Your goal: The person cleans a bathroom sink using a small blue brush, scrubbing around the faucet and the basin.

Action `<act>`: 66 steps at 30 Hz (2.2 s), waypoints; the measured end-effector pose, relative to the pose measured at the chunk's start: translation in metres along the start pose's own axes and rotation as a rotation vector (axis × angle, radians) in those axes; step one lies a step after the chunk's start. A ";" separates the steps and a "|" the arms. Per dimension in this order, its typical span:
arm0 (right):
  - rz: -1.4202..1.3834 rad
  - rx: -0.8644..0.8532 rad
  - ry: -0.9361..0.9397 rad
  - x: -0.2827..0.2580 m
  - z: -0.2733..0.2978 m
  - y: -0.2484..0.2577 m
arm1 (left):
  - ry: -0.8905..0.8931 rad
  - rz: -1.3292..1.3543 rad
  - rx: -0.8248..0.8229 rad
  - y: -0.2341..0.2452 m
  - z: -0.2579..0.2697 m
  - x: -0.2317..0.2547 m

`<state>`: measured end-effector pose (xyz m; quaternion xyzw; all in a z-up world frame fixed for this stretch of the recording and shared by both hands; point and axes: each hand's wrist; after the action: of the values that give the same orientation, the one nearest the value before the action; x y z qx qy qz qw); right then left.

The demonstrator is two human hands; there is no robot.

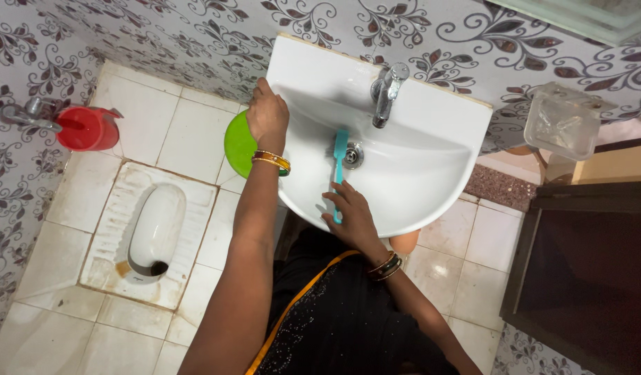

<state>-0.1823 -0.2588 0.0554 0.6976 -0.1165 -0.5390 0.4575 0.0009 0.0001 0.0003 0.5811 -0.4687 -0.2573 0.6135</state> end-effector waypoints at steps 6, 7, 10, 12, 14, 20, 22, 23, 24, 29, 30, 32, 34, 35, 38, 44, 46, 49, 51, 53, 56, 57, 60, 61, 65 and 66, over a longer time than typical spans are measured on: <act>-0.001 0.025 0.012 -0.009 -0.001 0.004 | 0.006 0.028 -0.032 -0.001 -0.001 0.000; 0.007 0.037 0.024 -0.011 -0.002 0.006 | 0.009 0.037 -0.035 0.000 0.000 0.001; -0.042 0.058 -0.019 -0.020 -0.001 0.012 | 0.033 0.058 -0.062 0.001 -0.001 0.001; -0.178 0.047 -0.157 -0.023 0.003 0.013 | 0.022 0.051 -0.043 -0.001 -0.001 0.001; -0.267 0.216 -0.027 -0.016 0.007 0.008 | 0.019 0.044 -0.034 -0.002 -0.002 0.001; -0.524 0.363 0.077 0.018 0.026 -0.012 | 0.022 0.040 -0.041 -0.001 -0.001 0.002; -0.485 0.373 0.104 0.022 0.029 -0.013 | 0.017 0.045 -0.051 0.000 -0.002 0.002; -0.452 0.379 0.110 0.023 0.030 -0.014 | 0.015 0.036 -0.044 0.001 -0.002 0.002; -0.420 0.386 0.115 0.023 0.029 -0.014 | 0.012 0.026 -0.038 0.001 -0.001 0.002; -0.449 0.398 0.118 0.026 0.030 -0.018 | 0.008 0.017 -0.029 0.000 -0.002 0.000; -0.451 0.405 0.112 0.027 0.030 -0.019 | 0.008 0.026 -0.031 -0.001 -0.002 0.000; -0.429 0.409 0.113 0.031 0.028 -0.020 | 0.001 0.040 -0.004 -0.003 -0.002 -0.001; -0.414 0.413 0.108 0.032 0.028 -0.019 | -0.022 0.055 0.052 -0.005 -0.003 -0.002; -0.412 0.412 0.104 0.030 0.027 -0.019 | -0.018 0.073 0.035 -0.004 -0.003 -0.002; -0.433 0.403 0.037 0.021 0.027 -0.012 | -0.010 0.086 -0.009 0.003 0.000 -0.004; -0.117 0.370 -0.100 -0.004 0.014 0.002 | -0.031 0.038 0.003 0.014 0.003 -0.002; 0.044 0.381 -0.061 -0.009 0.010 0.005 | -0.040 0.024 0.015 0.014 0.003 -0.002; 0.094 0.347 -0.028 -0.012 0.008 0.007 | -0.039 0.021 0.019 0.015 0.004 -0.001; -0.222 0.248 -0.038 -0.014 0.013 0.007 | -0.035 0.022 0.000 0.018 0.004 -0.001; -0.340 0.232 -0.012 -0.012 0.017 0.005 | -0.035 0.019 -0.014 0.020 0.005 0.000; -0.464 0.299 0.064 -0.003 0.019 0.002 | -0.040 0.010 -0.018 0.022 0.005 0.001; -0.497 0.336 0.096 -0.001 0.020 0.001 | -0.042 0.009 -0.015 0.022 0.005 0.001; -0.424 0.406 0.066 0.000 0.019 0.002 | -0.052 0.005 -0.008 0.022 0.005 0.000; -0.435 0.399 0.063 -0.001 0.019 0.003 | -0.057 0.005 -0.005 0.022 0.006 -0.001; -0.470 0.378 0.061 -0.002 0.019 0.007 | -0.054 0.003 -0.013 0.020 0.005 -0.002; -0.476 0.376 0.064 0.000 0.021 0.007 | -0.055 0.001 -0.010 0.020 0.005 -0.002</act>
<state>-0.1976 -0.2731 0.0614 0.7943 -0.0331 -0.5779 0.1844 -0.0086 0.0031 0.0187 0.5705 -0.4841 -0.2753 0.6036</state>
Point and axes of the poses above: each hand's wrist, its own z-axis away from the middle knuckle, its own y-axis out of the back of the hand, x = y × z
